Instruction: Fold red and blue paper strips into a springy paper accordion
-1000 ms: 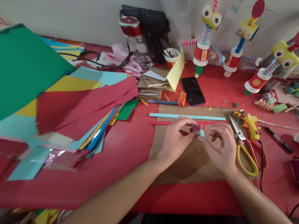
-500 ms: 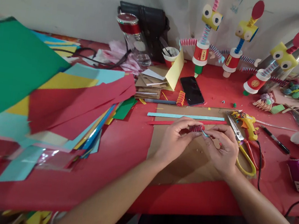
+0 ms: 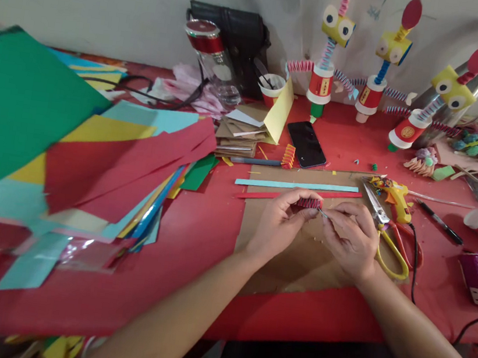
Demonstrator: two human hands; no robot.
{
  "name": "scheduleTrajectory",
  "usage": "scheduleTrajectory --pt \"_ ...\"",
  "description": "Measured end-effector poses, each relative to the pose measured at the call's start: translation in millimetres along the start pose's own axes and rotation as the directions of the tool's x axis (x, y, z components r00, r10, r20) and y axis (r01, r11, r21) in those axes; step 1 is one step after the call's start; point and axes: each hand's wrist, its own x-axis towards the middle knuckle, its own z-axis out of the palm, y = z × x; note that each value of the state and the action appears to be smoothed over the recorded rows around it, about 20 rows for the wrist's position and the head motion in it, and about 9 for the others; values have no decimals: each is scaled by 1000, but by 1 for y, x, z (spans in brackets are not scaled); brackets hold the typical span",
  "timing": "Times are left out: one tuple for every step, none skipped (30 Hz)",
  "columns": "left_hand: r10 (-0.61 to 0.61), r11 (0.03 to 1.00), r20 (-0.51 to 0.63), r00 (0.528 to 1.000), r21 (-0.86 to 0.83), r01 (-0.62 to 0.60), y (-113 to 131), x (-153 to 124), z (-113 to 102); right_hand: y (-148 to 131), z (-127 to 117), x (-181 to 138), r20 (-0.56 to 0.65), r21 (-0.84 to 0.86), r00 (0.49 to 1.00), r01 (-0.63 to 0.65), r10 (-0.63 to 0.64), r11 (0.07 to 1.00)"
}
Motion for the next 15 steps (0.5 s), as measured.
scheduleTrajectory --pt "3 1000 13 1000 7 -4 -1 0 0 1 0 0 1 -5 1000 17 -17 1000" --pt "11 1000 25 1000 17 -11 -3 1 -1 1 0 0 3 -6 1000 27 -27 1000" --pt "20 999 35 999 25 -21 -4 1 -1 1 0 1 9 -5 1000 29 -29 1000" --pt "30 999 44 999 30 -31 -5 1 -2 2 -1 2 19 -3 999 27 -27 1000" --pt "38 999 55 998 34 -40 -5 2 -3 1 -2 3 31 2 999 22 -22 1000" --pt "42 998 61 997 38 -44 -6 2 -3 1 -3 5 45 8 999 18 -19 1000" --pt "42 998 65 997 44 -45 -6 2 -4 1 -5 7 62 16 998 14 -15 1000" --pt "39 998 69 997 53 -43 -6 2 -4 1 -6 9 80 23 997 10 -11 1000" --pt "35 997 72 997 65 -40 -6 2 -5 1 -7 11 96 32 995 5 -8 999" --pt "33 996 76 997 78 -39 -6 2 -6 2 -8 13 110 41 994 0 -5 999" --pt "34 995 79 996 91 -41 -6 2 -6 2 -9 14 120 48 993 -7 1 999" --pt "38 993 83 996 104 -47 -6 2 -6 2 -9 15 126 53 992 -17 10 998" --pt "46 992 87 995 116 -56 -6 2 -7 3 -9 15 127 55 992 -27 19 998" --pt "54 990 91 994 128 -65 -5 2 -7 3 -9 16 125 56 992 -38 30 998" --pt "63 987 96 993 140 -77 -5 2 -8 3 -9 16 123 55 991 -52 45 997"
